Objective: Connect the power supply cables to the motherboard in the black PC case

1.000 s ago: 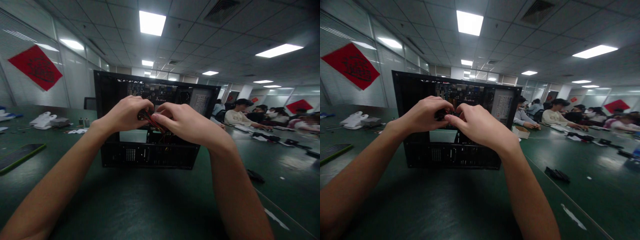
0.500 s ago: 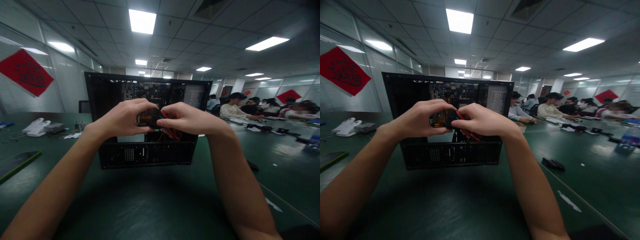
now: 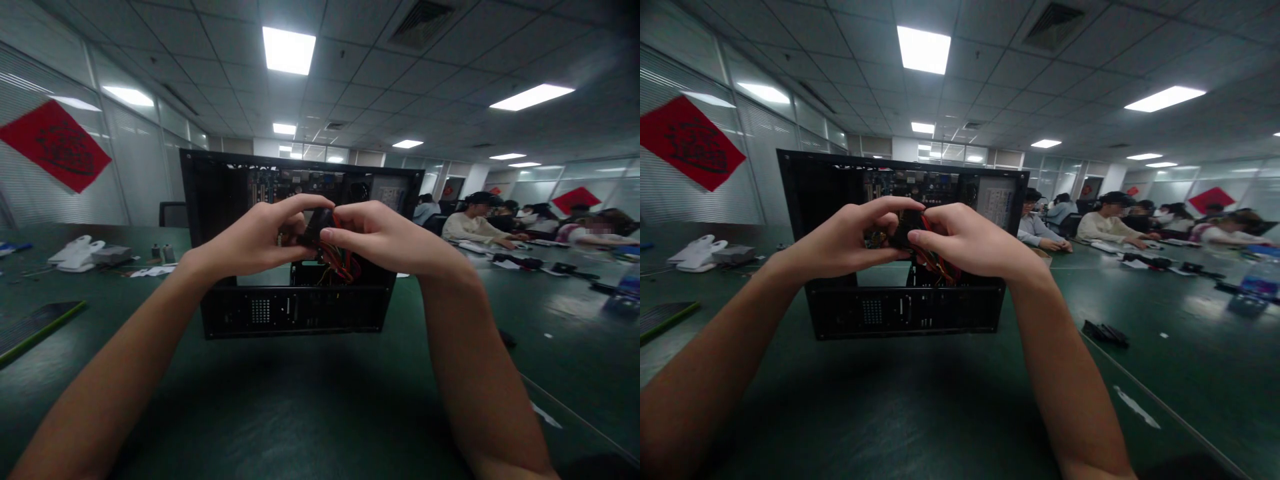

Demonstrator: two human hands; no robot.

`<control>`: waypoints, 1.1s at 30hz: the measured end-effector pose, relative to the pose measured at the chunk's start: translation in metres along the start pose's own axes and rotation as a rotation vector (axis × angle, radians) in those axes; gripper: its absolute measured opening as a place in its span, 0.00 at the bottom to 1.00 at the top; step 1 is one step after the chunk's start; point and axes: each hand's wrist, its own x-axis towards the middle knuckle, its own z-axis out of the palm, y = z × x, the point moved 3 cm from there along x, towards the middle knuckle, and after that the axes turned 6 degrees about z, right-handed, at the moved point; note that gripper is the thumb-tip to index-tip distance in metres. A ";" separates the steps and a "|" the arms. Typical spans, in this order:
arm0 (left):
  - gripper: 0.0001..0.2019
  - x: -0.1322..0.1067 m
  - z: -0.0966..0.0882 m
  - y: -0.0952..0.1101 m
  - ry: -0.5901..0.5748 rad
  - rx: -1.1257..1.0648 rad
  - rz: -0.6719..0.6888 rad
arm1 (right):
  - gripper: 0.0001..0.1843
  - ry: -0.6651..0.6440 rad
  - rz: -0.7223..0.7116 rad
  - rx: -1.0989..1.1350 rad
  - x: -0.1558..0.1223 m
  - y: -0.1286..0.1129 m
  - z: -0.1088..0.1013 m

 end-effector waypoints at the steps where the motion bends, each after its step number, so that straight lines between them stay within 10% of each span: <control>1: 0.29 0.000 -0.001 0.000 0.008 0.004 -0.003 | 0.20 0.007 -0.001 0.014 0.000 0.000 0.000; 33: 0.23 -0.002 -0.015 0.015 0.151 0.233 -0.094 | 0.09 0.105 -0.108 0.124 0.009 -0.010 0.016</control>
